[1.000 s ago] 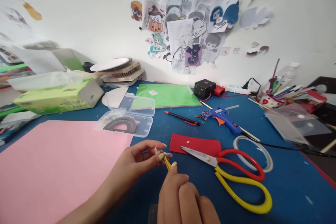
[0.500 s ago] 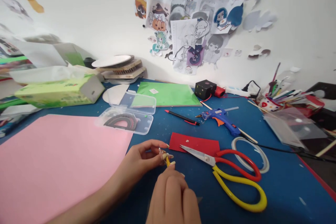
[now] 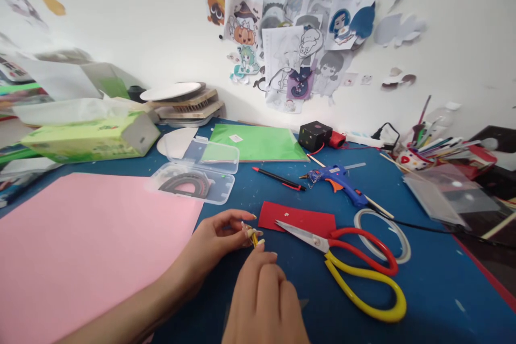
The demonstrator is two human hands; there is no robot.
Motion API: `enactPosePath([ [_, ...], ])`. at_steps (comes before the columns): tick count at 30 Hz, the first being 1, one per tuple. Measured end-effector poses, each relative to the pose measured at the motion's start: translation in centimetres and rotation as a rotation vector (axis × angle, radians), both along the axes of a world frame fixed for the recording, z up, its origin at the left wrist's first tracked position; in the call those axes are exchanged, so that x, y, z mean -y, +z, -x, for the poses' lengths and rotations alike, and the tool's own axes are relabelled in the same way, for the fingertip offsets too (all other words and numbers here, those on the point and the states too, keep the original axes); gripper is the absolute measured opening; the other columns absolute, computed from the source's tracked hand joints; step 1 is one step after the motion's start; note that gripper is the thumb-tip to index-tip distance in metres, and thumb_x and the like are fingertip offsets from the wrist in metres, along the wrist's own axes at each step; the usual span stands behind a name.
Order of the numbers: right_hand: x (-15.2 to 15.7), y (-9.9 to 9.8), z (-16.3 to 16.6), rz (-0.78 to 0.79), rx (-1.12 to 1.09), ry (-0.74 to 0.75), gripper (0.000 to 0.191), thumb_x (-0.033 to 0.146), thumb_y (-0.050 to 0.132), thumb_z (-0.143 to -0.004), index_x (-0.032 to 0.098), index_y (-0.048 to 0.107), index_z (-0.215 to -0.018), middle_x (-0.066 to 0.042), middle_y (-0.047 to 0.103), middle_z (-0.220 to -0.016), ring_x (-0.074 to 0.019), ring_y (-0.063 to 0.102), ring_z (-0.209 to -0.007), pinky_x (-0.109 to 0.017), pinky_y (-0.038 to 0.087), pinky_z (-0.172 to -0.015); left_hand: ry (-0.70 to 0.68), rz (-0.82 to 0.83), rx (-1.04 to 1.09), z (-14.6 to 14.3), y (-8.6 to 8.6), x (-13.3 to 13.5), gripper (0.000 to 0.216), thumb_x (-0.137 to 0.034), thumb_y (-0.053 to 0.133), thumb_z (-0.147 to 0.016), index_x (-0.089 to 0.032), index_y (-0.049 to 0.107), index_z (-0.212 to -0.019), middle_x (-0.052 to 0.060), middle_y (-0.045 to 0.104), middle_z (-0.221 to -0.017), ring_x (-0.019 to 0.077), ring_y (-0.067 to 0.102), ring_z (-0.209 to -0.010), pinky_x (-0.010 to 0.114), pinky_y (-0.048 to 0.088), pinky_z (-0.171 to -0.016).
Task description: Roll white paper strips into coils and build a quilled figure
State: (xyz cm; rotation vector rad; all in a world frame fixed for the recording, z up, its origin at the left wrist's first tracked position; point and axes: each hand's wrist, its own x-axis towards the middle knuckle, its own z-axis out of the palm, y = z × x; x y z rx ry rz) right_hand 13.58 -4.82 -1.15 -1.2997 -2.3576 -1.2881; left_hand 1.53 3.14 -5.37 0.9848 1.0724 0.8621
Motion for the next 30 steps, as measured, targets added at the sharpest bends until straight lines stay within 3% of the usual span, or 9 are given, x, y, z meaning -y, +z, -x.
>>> enactPosePath([
  [5, -0.2, -0.3, -2.5, 0.004, -0.177, 0.160, 0.019, 0.018, 0.048, -0.084, 0.011, 0.066, -0.087, 0.000, 0.060, -0.055, -0.0051, 0.050, -0.039, -0.017, 0.035, -0.037, 0.023, -0.014, -0.009, 0.1, 1.2, 0.2, 0.021, -0.020, 0.070, -0.058, -0.017, 0.064, -0.078, -0.004, 0.054, -0.061, 0.0138, 0.060, -0.063, 0.025, 0.045, -0.065],
  [8, 0.2, -0.7, -3.8, 0.068, -0.299, 0.187, 0.028, 0.029, 0.044, -0.087, 0.012, 0.065, -0.093, -0.001, 0.065, -0.062, -0.0060, 0.057, -0.044, -0.016, 0.039, -0.039, 0.025, -0.021, -0.007, 0.1, 1.5, 0.3, 0.020, -0.020, 0.069, -0.059, -0.017, 0.064, -0.078, -0.005, 0.054, -0.061, 0.0122, 0.059, -0.062, 0.024, 0.043, -0.064],
  [13, 0.9, -1.8, -4.8, 0.210, -0.448, 0.257, 0.021, 0.025, 0.048, -0.085, 0.015, 0.063, -0.097, -0.001, 0.069, -0.085, -0.0092, 0.065, -0.069, -0.014, 0.047, -0.055, 0.029, -0.011, 0.005, 0.2, 1.3, 0.1, 0.022, -0.020, 0.071, -0.057, -0.017, 0.064, -0.078, -0.005, 0.054, -0.061, 0.0131, 0.059, -0.063, 0.025, 0.043, -0.065],
  [18, 0.4, -2.3, -4.3, 0.215, -0.715, 0.360, 0.019, 0.016, 0.063, -0.073, 0.015, 0.062, -0.092, -0.001, 0.068, -0.079, -0.0107, 0.064, -0.072, -0.017, 0.051, -0.067, 0.037, 0.014, 0.026, 0.1, 1.9, 0.4, 0.023, -0.022, 0.069, -0.061, -0.016, 0.063, -0.082, -0.003, 0.056, -0.063, 0.0147, 0.061, -0.068, 0.028, 0.045, -0.071],
  [24, -1.9, -2.2, -3.1, 0.180, -0.713, 0.403, 0.017, 0.013, 0.056, -0.077, 0.009, 0.059, -0.093, -0.004, 0.064, -0.067, -0.0133, 0.061, -0.060, -0.023, 0.050, -0.057, 0.004, 0.029, 0.059, -0.1, 2.5, 0.9, 0.025, -0.023, 0.070, -0.061, -0.016, 0.062, -0.084, -0.004, 0.056, -0.063, 0.0134, 0.060, -0.066, 0.025, 0.045, -0.068],
  [30, -2.4, -2.8, -2.2, 0.127, -0.732, 0.391, 0.018, 0.007, 0.044, -0.080, 0.009, 0.054, -0.095, -0.001, 0.061, -0.061, -0.0116, 0.058, -0.052, -0.021, 0.046, -0.051, -0.014, 0.020, 0.081, -0.2, 2.3, 1.2, 0.026, -0.026, 0.072, -0.058, -0.017, 0.062, -0.081, -0.004, 0.056, -0.062, 0.0130, 0.059, -0.065, 0.023, 0.044, -0.065],
])
